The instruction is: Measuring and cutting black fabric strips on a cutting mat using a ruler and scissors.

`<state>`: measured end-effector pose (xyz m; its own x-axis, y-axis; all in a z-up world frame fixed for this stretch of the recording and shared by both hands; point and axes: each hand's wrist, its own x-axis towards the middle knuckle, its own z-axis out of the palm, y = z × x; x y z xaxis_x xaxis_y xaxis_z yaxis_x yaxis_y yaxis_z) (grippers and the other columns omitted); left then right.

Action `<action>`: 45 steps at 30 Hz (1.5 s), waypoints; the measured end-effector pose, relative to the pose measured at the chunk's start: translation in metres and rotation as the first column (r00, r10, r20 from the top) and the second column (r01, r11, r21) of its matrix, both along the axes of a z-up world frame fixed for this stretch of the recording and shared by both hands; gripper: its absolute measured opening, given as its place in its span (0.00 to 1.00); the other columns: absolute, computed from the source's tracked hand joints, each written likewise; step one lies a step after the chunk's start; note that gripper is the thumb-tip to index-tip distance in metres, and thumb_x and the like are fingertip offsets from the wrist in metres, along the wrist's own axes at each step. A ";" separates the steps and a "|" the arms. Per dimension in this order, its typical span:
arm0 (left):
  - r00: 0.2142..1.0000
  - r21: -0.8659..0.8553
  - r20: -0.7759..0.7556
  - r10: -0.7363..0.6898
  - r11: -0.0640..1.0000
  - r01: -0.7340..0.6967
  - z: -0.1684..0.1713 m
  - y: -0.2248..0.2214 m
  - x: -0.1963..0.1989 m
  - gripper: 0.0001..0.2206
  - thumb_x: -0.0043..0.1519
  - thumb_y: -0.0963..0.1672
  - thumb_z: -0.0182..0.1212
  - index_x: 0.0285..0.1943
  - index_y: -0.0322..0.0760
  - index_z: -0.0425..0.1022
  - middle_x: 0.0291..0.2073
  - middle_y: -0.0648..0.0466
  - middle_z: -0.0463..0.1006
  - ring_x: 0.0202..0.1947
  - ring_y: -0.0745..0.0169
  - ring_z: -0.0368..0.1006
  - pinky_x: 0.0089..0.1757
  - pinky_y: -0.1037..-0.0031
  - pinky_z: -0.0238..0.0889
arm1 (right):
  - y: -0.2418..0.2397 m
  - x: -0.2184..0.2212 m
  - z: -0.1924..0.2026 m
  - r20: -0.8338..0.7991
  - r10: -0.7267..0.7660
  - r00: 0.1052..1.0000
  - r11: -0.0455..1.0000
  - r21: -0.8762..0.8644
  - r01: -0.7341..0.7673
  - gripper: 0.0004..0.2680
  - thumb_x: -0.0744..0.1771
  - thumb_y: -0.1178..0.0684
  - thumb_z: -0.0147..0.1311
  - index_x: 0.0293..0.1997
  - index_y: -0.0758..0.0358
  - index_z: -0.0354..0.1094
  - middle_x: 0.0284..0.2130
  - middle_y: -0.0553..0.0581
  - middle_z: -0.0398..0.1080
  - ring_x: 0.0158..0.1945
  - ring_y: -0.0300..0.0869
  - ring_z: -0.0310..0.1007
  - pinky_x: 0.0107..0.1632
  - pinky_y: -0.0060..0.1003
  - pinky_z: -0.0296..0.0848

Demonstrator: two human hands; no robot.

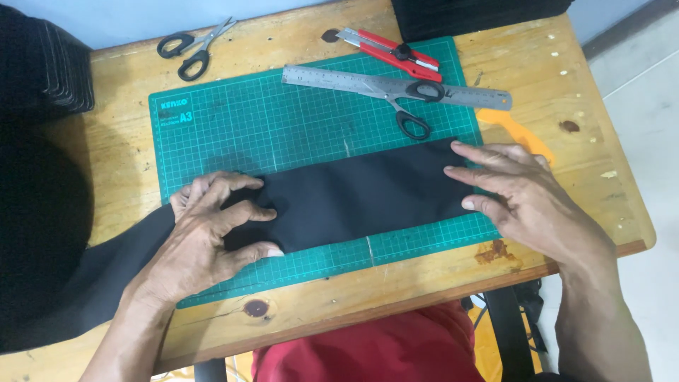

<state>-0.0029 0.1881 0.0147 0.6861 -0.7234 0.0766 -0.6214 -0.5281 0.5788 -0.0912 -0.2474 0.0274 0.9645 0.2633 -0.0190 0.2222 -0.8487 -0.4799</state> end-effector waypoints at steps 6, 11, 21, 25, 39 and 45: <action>0.998 0.015 0.059 -0.013 1.000 0.012 -0.001 0.001 0.000 0.19 0.52 0.54 0.73 0.51 0.52 0.81 0.64 0.52 0.70 0.67 0.42 0.59 0.58 0.52 0.51 | 0.001 -0.002 0.003 0.027 0.006 1.000 1.000 -0.001 -0.006 0.13 0.66 0.50 0.55 0.56 0.52 0.77 0.69 0.54 0.63 0.70 0.50 0.57 0.68 0.55 0.53; 0.994 0.073 0.111 0.012 0.997 -0.020 -0.002 0.002 -0.001 0.19 0.52 0.56 0.71 0.50 0.57 0.82 0.64 0.59 0.71 0.68 0.42 0.55 0.57 0.49 0.43 | 0.001 -0.003 0.000 0.098 0.023 0.995 0.983 -0.183 -0.005 0.11 0.66 0.48 0.54 0.53 0.44 0.79 0.64 0.43 0.68 0.62 0.42 0.64 0.52 0.49 0.54; 0.995 0.112 0.094 0.017 0.993 -0.027 0.012 -0.003 -0.001 0.19 0.52 0.57 0.71 0.49 0.56 0.82 0.63 0.57 0.71 0.61 0.42 0.56 0.50 0.48 0.45 | -0.001 -0.004 -0.014 0.174 0.017 0.985 0.950 -0.310 0.039 0.12 0.66 0.49 0.56 0.54 0.40 0.77 0.62 0.40 0.71 0.63 0.36 0.69 0.55 0.43 0.63; 0.999 0.134 0.051 -0.002 0.991 -0.005 0.017 -0.005 0.000 0.19 0.52 0.57 0.73 0.47 0.52 0.83 0.62 0.56 0.71 0.53 0.48 0.57 0.41 0.55 0.45 | -0.004 -0.008 -0.021 0.095 -0.018 0.995 0.926 -0.374 0.053 0.15 0.66 0.50 0.52 0.60 0.39 0.73 0.68 0.36 0.65 0.66 0.34 0.66 0.58 0.42 0.63; 0.998 0.133 0.058 -0.029 0.991 0.021 0.011 -0.003 0.003 0.20 0.53 0.56 0.73 0.48 0.51 0.81 0.62 0.56 0.70 0.51 0.49 0.57 0.39 0.55 0.47 | -0.001 -0.002 -0.014 0.114 -0.020 0.993 0.950 -0.307 0.054 0.15 0.65 0.49 0.52 0.59 0.44 0.74 0.67 0.39 0.68 0.59 0.43 0.71 0.58 0.45 0.72; 0.992 0.136 0.118 -0.048 0.990 0.031 0.011 -0.003 0.003 0.19 0.56 0.58 0.68 0.49 0.52 0.81 0.60 0.58 0.71 0.48 0.47 0.59 0.36 0.55 0.48 | -0.007 0.008 -0.015 0.037 -0.028 0.999 0.967 -0.252 0.036 0.15 0.64 0.50 0.55 0.57 0.47 0.75 0.65 0.40 0.68 0.63 0.40 0.71 0.62 0.43 0.70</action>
<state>0.0003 0.1846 0.0257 0.6485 -0.7590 0.0582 -0.7043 -0.5692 0.4242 -0.0836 -0.2540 0.0127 0.9736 0.2229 -0.0486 0.2050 -0.9483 -0.2422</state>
